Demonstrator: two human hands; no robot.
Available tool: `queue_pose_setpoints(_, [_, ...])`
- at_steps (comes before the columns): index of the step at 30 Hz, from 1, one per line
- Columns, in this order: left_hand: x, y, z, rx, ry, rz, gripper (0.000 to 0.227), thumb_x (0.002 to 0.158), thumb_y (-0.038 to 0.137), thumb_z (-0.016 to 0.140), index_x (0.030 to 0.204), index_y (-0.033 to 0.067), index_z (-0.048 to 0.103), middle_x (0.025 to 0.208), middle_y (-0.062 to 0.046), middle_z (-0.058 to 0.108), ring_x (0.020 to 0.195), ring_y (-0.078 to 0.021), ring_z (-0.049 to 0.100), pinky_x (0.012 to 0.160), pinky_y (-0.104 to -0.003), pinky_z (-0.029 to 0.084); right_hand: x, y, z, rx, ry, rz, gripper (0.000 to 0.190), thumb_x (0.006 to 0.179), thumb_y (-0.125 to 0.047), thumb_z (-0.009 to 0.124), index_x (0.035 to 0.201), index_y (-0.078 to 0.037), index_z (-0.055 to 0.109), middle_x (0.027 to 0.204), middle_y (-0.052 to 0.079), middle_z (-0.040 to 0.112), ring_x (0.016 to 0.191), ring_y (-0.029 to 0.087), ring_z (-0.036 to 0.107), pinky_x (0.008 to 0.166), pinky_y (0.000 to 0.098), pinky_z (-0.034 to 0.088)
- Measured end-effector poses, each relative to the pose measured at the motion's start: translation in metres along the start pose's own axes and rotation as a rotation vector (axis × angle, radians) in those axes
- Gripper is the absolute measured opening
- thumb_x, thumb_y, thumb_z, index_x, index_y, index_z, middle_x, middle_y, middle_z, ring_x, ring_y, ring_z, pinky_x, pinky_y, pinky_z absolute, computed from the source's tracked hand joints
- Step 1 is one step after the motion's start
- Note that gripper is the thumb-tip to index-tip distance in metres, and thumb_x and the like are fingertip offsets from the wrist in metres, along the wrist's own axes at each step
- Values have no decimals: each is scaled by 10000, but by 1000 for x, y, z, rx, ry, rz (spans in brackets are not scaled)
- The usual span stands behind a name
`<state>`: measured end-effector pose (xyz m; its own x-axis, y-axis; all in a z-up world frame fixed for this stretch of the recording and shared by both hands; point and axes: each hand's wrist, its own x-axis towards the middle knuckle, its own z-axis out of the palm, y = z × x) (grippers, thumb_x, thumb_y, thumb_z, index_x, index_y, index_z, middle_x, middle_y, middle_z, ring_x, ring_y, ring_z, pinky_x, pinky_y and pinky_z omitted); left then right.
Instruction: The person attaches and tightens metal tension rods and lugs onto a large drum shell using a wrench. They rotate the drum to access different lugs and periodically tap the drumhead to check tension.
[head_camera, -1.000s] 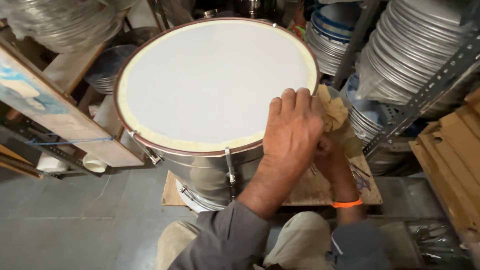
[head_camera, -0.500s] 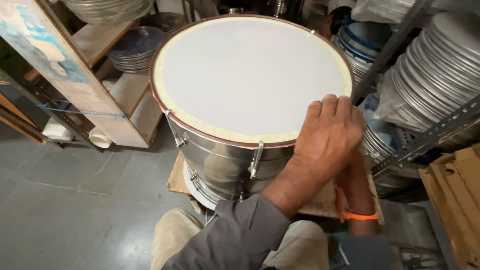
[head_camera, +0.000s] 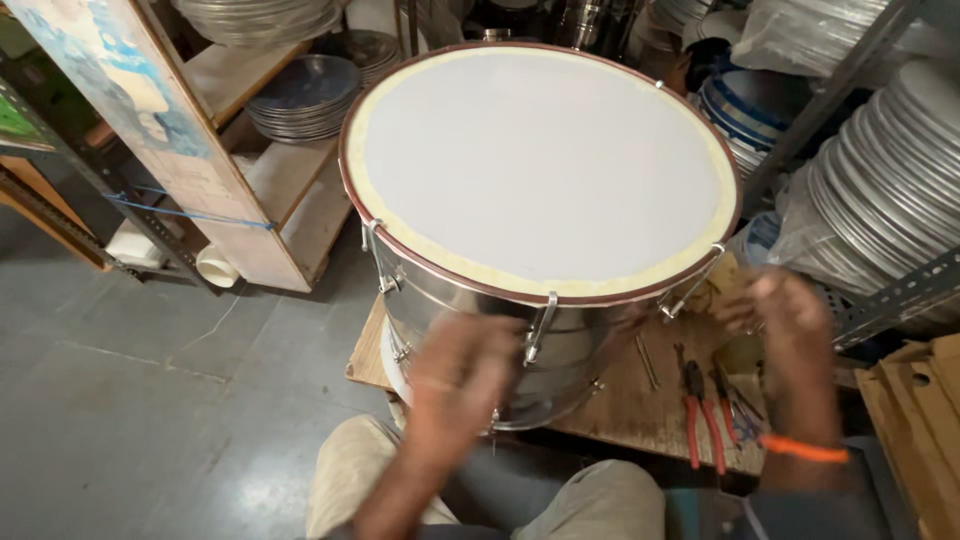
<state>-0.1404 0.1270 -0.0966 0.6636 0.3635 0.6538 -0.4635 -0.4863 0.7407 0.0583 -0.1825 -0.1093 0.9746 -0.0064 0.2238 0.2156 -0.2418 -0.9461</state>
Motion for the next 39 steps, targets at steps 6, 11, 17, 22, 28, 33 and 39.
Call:
queue_pose_setpoints(6, [15,-73,-61,200,303,-203,426,911,54,708,1327,3,635,967,-97,650,745,-153,615,650,-298,535,74,-41,8,228,-57,-29,468,1138,-460,458,1230,-28,611,854,63,638,703,139,587,599,288,465])
queue_pose_setpoints(11, [21,-96,-59,164,137,-393,519,871,54,727,1369,38,583,876,-75,720,712,-134,679,642,-297,561,116,-40,22,232,-153,130,536,1074,-577,427,1195,-93,624,799,-6,640,628,104,539,526,258,380])
queue_pose_setpoints(17, [13,-114,-53,-3,196,-393,331,922,55,721,1247,26,667,913,-65,763,747,-102,706,645,-266,588,149,-33,22,161,-262,54,422,1063,-493,596,1102,-77,653,735,-21,574,530,94,441,469,275,312])
queue_pose_setpoints(22, [17,-118,-58,84,167,-405,205,923,73,744,1114,11,704,964,-92,773,799,-139,742,684,-284,613,165,-42,29,-16,-168,94,336,1009,-407,606,959,-87,694,679,2,596,491,117,478,450,313,335])
queue_pose_setpoints(28, [21,-104,-64,230,130,-225,372,903,39,740,1268,-2,685,1154,-158,729,965,-189,741,809,-336,625,198,-42,31,-232,-201,15,330,1032,-354,647,966,-35,697,772,38,635,600,151,539,539,341,412])
queue_pose_setpoints(33, [22,-109,-65,97,119,-156,399,941,5,717,1337,15,663,1290,-155,708,1105,-203,722,916,-336,637,208,-34,25,-207,-272,41,231,1018,-319,616,1045,-107,707,887,22,698,727,152,636,655,330,504])
queue_pose_setpoints(39, [30,-123,-73,39,82,-118,377,926,-10,745,1297,0,682,1378,-169,675,1173,-199,707,987,-357,603,208,-20,15,-141,-252,-30,228,1020,-274,646,1041,-49,680,901,37,688,768,141,648,690,324,522])
